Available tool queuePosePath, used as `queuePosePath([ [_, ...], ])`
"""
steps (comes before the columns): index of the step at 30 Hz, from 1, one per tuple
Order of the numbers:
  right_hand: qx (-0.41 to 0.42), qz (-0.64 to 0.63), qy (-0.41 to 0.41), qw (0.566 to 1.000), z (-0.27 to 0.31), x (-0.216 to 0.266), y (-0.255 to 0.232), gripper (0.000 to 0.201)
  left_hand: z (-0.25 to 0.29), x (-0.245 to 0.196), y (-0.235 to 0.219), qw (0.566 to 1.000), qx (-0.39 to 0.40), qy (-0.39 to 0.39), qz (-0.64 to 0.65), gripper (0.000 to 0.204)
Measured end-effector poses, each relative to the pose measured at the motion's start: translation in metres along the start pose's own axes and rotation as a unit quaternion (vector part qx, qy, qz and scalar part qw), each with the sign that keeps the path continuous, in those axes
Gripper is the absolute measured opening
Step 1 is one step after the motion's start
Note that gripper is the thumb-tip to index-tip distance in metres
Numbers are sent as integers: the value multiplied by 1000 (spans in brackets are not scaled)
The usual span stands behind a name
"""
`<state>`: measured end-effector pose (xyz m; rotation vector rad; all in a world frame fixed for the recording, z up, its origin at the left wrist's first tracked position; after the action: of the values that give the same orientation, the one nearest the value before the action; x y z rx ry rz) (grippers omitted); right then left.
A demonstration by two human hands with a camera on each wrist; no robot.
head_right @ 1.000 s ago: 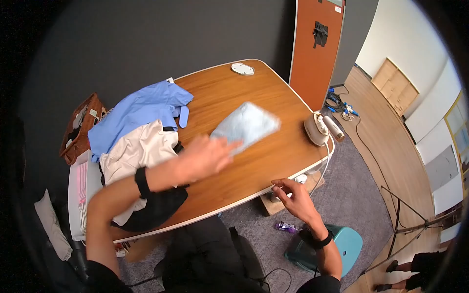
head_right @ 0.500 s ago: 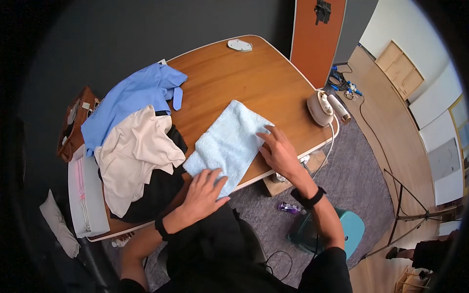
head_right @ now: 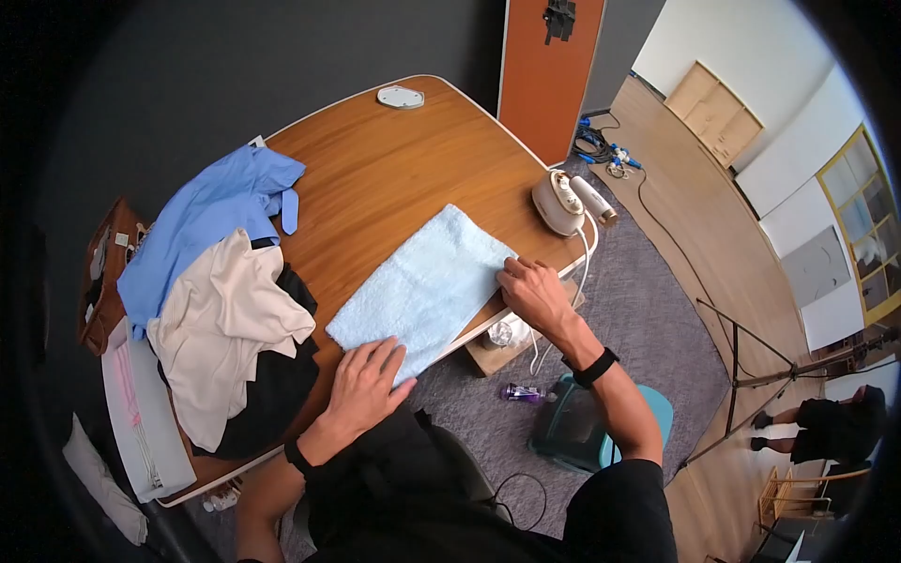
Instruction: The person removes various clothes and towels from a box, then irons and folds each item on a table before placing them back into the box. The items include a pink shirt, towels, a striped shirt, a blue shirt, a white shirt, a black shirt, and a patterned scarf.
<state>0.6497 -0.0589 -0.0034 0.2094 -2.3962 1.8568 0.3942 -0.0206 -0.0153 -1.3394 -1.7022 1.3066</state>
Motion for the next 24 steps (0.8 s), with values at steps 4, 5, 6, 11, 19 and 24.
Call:
queuePosePath([
  [4,-25,7,-45,999,-2,0,-2,11,-2,-5,2,1000,24,2,-16,45],
  [5,-15,12,-48,999,-3,0,0,12,-3,-6,3,1000,24,2,-20,46],
  [6,-20,10,-56,998,-4,1,1,12,-2,-8,2,999,20,1,-28,45],
  [11,-55,-45,-71,995,-10,5,-13,11,1,-16,-3,998,2,2,-62,37],
  [19,-88,-83,-31,992,-24,6,-60,13,-2,1,-11,997,-40,-1,67,23],
  [24,57,-108,4,993,-29,-11,-38,12,-4,18,-4,994,61,-29,87,23],
])
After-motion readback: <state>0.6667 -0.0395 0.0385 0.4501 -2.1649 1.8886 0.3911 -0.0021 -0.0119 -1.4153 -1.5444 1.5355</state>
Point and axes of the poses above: each hand's wrist, its own z-axis away from the middle knuckle, its own y-axis out of the palm, x = y × z, the point moved 9 cm from there along -z, towards the middle knuckle, and after that the axes turned 9 degrees about -z, right-handed, at the moved point
